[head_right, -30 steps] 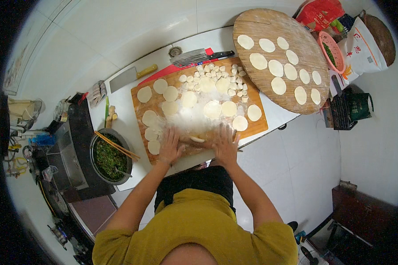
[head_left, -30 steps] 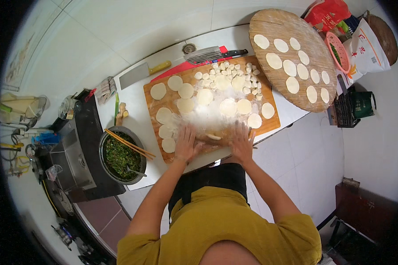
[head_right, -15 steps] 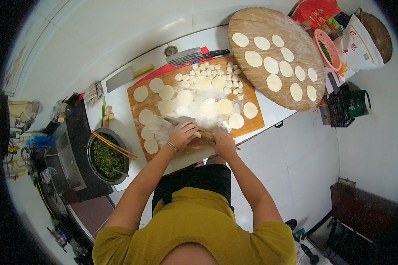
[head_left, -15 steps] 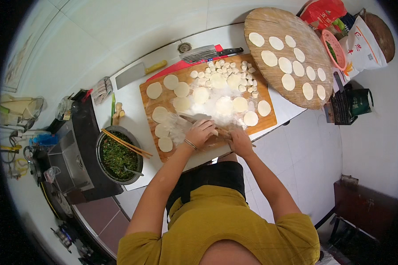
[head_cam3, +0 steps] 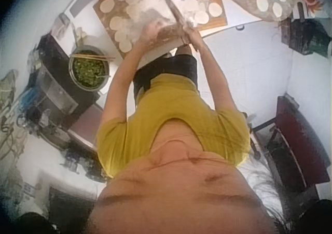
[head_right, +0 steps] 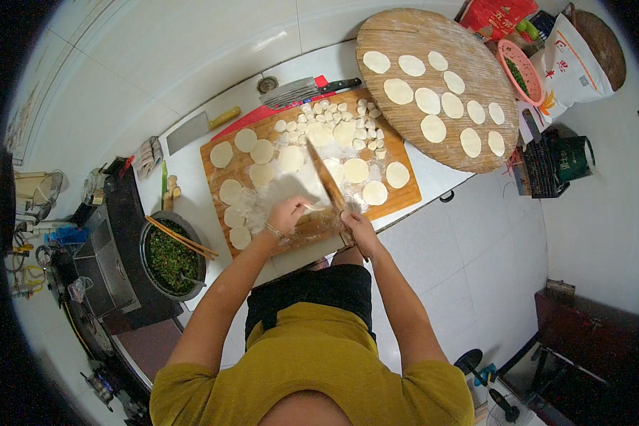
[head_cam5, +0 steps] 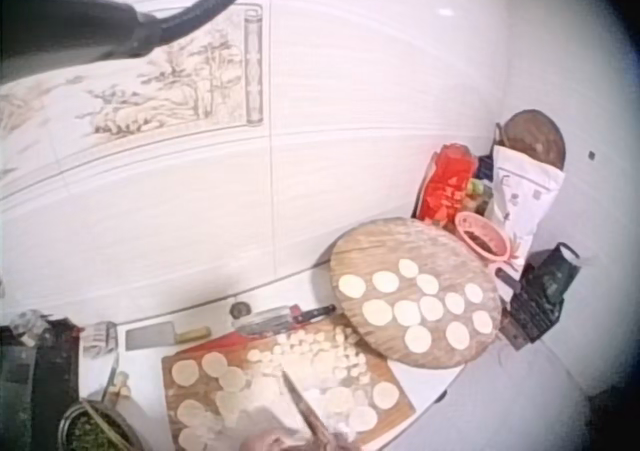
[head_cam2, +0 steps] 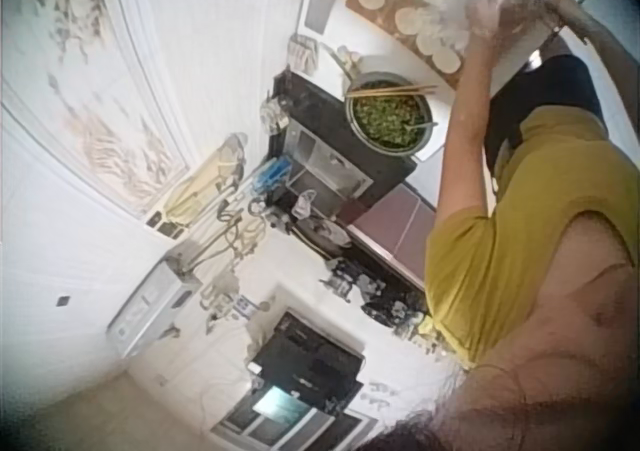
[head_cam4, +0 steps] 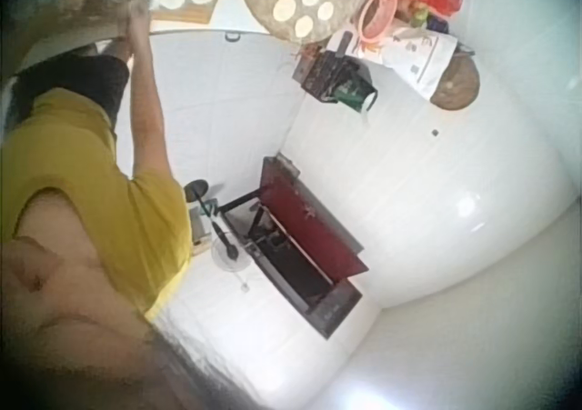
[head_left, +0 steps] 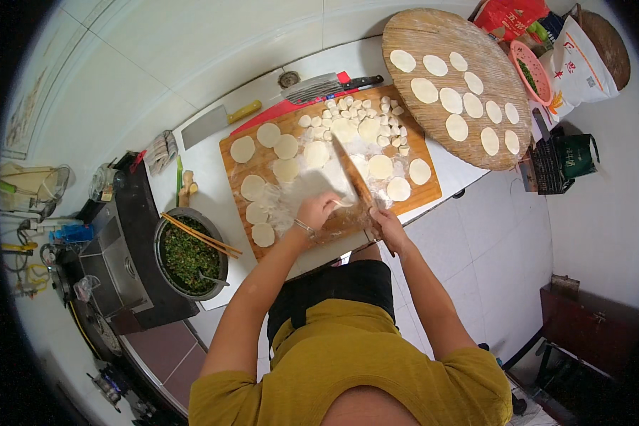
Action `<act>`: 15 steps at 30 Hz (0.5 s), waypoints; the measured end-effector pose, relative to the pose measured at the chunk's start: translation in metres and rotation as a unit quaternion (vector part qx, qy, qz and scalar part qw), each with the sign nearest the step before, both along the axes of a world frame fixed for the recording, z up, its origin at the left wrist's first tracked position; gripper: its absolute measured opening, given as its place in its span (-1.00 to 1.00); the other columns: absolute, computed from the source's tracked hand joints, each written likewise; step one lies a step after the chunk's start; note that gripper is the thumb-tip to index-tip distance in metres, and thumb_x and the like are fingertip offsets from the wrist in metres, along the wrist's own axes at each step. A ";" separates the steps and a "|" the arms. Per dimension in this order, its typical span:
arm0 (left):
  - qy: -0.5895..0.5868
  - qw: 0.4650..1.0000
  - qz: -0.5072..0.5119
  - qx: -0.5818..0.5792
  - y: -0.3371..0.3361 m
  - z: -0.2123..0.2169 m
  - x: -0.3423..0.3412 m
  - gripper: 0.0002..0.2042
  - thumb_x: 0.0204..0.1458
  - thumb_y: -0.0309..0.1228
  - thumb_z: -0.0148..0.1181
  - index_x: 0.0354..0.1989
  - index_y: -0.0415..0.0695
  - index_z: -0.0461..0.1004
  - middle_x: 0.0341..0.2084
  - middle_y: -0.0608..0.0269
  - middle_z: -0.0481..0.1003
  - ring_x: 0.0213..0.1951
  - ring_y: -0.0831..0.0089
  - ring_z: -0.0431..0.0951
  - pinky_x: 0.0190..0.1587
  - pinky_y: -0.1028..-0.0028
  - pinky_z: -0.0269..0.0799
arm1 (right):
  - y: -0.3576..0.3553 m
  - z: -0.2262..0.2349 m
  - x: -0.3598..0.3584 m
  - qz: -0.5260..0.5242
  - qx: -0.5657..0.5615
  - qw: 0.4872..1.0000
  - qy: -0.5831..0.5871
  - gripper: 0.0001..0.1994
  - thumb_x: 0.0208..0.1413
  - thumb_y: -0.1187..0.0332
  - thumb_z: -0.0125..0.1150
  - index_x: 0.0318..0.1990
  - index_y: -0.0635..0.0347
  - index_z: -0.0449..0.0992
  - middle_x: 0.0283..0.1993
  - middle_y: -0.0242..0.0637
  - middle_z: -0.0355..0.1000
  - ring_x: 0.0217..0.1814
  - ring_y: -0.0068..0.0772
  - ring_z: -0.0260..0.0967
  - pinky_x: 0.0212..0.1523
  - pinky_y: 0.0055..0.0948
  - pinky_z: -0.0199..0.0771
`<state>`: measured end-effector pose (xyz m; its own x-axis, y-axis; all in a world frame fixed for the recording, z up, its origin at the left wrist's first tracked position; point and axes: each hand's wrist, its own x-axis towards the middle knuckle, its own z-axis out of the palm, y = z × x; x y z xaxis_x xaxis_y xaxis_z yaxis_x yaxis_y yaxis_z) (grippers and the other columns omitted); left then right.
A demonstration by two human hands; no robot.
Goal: The person uses a wooden rolling pin to flatten small balls of dough into thin, round discs on a floured wooden board. They repeatedly pick up a dough ball, roll it flat, and place the finished disc onto a larger round wooden tray to the right. A bowl of green filling is visible on the counter.
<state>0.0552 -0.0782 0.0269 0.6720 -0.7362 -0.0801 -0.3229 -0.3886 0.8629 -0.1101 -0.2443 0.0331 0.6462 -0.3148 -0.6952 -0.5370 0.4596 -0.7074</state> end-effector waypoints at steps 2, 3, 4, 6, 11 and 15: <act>0.038 0.996 0.076 0.033 0.000 -0.012 0.009 -0.84 -0.03 -0.48 0.18 -0.25 -0.17 0.50 -0.36 0.14 0.56 -0.31 0.25 0.56 -0.23 0.39 0.46 | 0.000 0.008 0.003 -0.046 0.014 0.999 -0.011 -0.70 0.19 0.15 0.09 -0.20 0.24 0.47 -0.46 -0.49 0.32 -0.47 -0.65 0.20 -0.46 -0.61 0.21; 0.052 0.989 0.132 0.044 0.002 -0.022 0.015 -0.81 -0.03 -0.48 0.17 -0.21 -0.16 0.49 -0.33 0.10 0.55 -0.27 0.23 0.55 -0.20 0.37 0.45 | 0.000 0.012 0.004 -0.048 -0.006 0.999 -0.018 -0.70 0.18 0.16 0.10 -0.21 0.26 0.48 -0.43 -0.48 0.34 -0.43 -0.63 0.23 -0.41 -0.59 0.24; 0.065 0.978 0.188 0.055 0.006 -0.032 0.019 -0.78 -0.03 -0.48 0.17 -0.17 -0.16 0.47 -0.30 0.07 0.54 -0.24 0.22 0.54 -0.17 0.36 0.44 | -0.001 0.014 0.004 -0.049 -0.027 0.998 -0.025 -0.69 0.18 0.17 0.11 -0.21 0.28 0.49 -0.40 -0.46 0.36 -0.38 -0.62 0.25 -0.37 -0.56 0.28; -0.148 0.962 0.190 0.130 0.011 -0.015 0.019 -0.75 -0.03 -0.44 0.15 -0.15 -0.18 0.46 -0.18 -0.02 0.49 -0.15 0.16 0.50 -0.12 0.27 0.41 | -0.006 0.008 -0.002 -0.012 -0.065 0.998 -0.003 -0.70 0.18 0.17 0.11 -0.21 0.27 0.49 -0.43 -0.48 0.33 -0.41 -0.62 0.24 -0.39 -0.57 0.27; -0.208 0.961 -0.049 0.178 0.024 -0.030 0.035 -0.48 0.04 -0.26 0.10 0.17 -0.20 0.22 0.23 -0.08 0.13 0.23 0.02 0.16 0.25 0.18 0.08 | -0.007 0.007 -0.011 0.013 -0.055 0.998 0.011 -0.72 0.18 0.17 0.10 -0.22 0.24 0.48 -0.50 -0.49 0.29 -0.43 -0.62 0.22 -0.43 -0.58 0.24; -0.266 0.933 -0.133 0.201 0.021 -0.042 0.015 -0.29 0.06 -0.10 0.04 0.32 -0.17 -0.03 0.35 -0.07 -0.15 0.36 0.00 -0.13 0.35 0.12 -0.18 | -0.007 -0.014 -0.021 0.049 -0.158 0.986 0.012 -0.70 0.16 0.15 0.11 -0.24 0.26 0.47 -0.54 -0.43 0.29 -0.45 -0.56 0.23 -0.44 -0.49 0.26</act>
<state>0.0707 -0.0574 -0.0146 0.4933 -0.8650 -0.0922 -0.7955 -0.4915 0.3544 -0.1309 -0.2516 0.0187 0.6686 -0.4549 -0.5882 -0.5870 0.1627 -0.7931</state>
